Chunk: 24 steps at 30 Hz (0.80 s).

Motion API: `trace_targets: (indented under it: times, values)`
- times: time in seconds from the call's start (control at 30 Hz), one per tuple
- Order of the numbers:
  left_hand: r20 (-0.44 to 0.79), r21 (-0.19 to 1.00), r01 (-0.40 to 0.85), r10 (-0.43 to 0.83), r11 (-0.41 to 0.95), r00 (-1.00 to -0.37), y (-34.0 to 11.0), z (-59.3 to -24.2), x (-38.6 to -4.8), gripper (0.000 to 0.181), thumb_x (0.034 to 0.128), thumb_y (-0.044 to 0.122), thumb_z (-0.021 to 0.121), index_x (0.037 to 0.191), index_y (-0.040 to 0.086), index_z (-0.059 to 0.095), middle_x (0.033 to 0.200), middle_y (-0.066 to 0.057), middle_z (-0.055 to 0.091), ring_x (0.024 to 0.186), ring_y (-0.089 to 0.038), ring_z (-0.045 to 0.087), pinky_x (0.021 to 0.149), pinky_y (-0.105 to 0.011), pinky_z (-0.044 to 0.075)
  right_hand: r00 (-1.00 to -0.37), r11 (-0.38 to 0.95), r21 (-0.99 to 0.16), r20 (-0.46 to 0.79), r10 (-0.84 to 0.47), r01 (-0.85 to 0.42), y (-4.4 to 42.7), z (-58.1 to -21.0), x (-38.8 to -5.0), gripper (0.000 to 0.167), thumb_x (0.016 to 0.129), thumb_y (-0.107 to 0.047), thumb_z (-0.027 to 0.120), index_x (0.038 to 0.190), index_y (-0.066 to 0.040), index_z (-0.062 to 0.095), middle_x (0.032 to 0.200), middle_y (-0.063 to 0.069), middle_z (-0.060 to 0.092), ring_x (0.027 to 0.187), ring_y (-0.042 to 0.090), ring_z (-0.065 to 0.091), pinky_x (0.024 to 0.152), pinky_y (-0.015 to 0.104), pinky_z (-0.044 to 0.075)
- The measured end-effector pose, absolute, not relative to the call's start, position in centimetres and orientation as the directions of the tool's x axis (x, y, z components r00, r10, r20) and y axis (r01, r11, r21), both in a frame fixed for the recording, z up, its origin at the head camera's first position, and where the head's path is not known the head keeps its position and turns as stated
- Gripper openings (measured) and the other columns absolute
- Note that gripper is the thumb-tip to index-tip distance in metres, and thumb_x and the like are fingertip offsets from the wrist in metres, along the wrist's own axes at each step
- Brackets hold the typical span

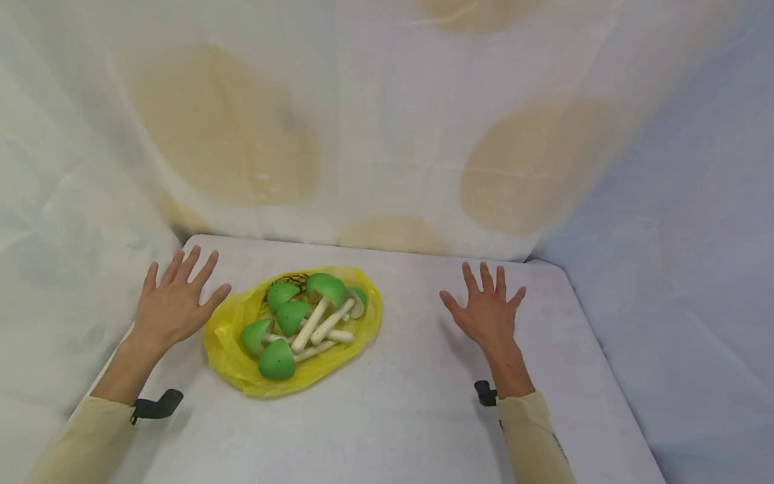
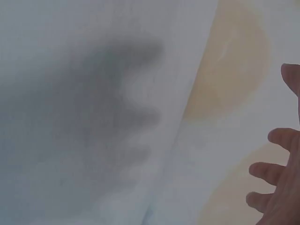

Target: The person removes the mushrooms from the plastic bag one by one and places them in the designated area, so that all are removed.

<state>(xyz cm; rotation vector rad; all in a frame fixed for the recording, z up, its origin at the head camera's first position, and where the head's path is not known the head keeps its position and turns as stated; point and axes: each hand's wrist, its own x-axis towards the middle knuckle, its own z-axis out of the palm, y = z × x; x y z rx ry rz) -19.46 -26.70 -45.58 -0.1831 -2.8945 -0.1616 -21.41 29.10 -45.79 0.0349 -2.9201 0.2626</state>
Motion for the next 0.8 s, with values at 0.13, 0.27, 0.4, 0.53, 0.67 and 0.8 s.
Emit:
trace_targets:
  times: [0.13, 0.27, 0.4, 0.53, 0.67, 0.8]
  values:
    - [0.251, 0.109, 0.141, 0.110, 0.984, -0.962, -26.7, -45.5, -19.2, 0.079, 0.0988, 0.066, 0.036, 0.162, 0.023, 0.017, 0.167, -0.018, 0.016, 0.150, -0.045, 0.016, 0.118, -0.067, -0.003, -0.973, 0.940, -0.332, 0.229, -0.006, -0.084, 27.1, -45.6, -21.3, 0.075, 0.097, -0.063, 0.049, 0.152, -0.013, 0.043, 0.153, 0.022, 0.040, 0.141, 0.048, 0.032, 0.106, 0.074, 0.029]
    - [0.276, 0.132, 0.149, 0.108, 0.980, -0.955, -26.5, -45.5, -19.0, 0.077, 0.0990, 0.064, 0.039, 0.162, 0.024, 0.022, 0.165, -0.018, 0.022, 0.145, -0.045, 0.026, 0.115, -0.069, 0.014, -0.976, 0.867, -0.485, 0.217, -0.006, -0.113, 24.3, -45.4, -21.1, 0.066, 0.097, -0.059, 0.053, 0.143, -0.012, 0.054, 0.138, 0.019, 0.053, 0.126, 0.040, 0.051, 0.094, 0.062, 0.047]
    - [0.303, 0.175, 0.160, 0.102, 0.971, -0.948, -26.3, -45.8, -18.9, 0.073, 0.0992, 0.062, 0.042, 0.160, 0.024, 0.028, 0.160, -0.019, 0.031, 0.135, -0.048, 0.037, 0.107, -0.069, 0.026, -0.977, 0.810, -0.566, 0.209, -0.036, -0.151, 21.7, -45.6, -21.0, 0.060, 0.096, -0.058, 0.057, 0.136, -0.013, 0.060, 0.119, 0.013, 0.063, 0.105, 0.032, 0.062, 0.082, 0.048, 0.055]
    - [0.307, 0.235, 0.177, 0.100, 0.956, -0.946, -26.2, -46.1, -18.8, 0.070, 0.0998, 0.060, 0.045, 0.159, 0.025, 0.033, 0.153, -0.020, 0.040, 0.124, -0.046, 0.048, 0.099, -0.068, 0.034, -0.982, 0.754, -0.636, 0.177, -0.064, -0.164, 19.5, -45.9, -20.7, 0.054, 0.095, -0.056, 0.060, 0.130, -0.015, 0.063, 0.106, 0.005, 0.065, 0.093, 0.024, 0.062, 0.074, 0.039, 0.055]
    - [0.275, 0.297, 0.187, 0.104, 0.936, -0.956, -26.2, -46.3, -18.6, 0.067, 0.1007, 0.058, 0.045, 0.158, 0.023, 0.035, 0.145, -0.024, 0.047, 0.117, -0.048, 0.052, 0.095, -0.069, 0.039, -0.990, 0.698, -0.702, 0.117, -0.084, -0.143, 17.7, -46.2, -20.3, 0.046, 0.095, -0.053, 0.063, 0.122, -0.016, 0.067, 0.099, 0.001, 0.066, 0.089, 0.020, 0.061, 0.070, 0.034, 0.053]
    - [0.212, 0.360, 0.185, 0.113, 0.914, -0.971, -26.3, -46.5, -18.2, 0.067, 0.1015, 0.058, 0.044, 0.157, 0.021, 0.036, 0.140, -0.029, 0.048, 0.110, -0.050, 0.056, 0.089, -0.068, 0.045, -0.990, 0.642, -0.757, 0.053, -0.127, -0.123, 16.2, -46.6, -19.8, 0.037, 0.094, -0.048, 0.066, 0.113, -0.017, 0.070, 0.095, 0.000, 0.068, 0.086, 0.018, 0.063, 0.066, 0.032, 0.053]
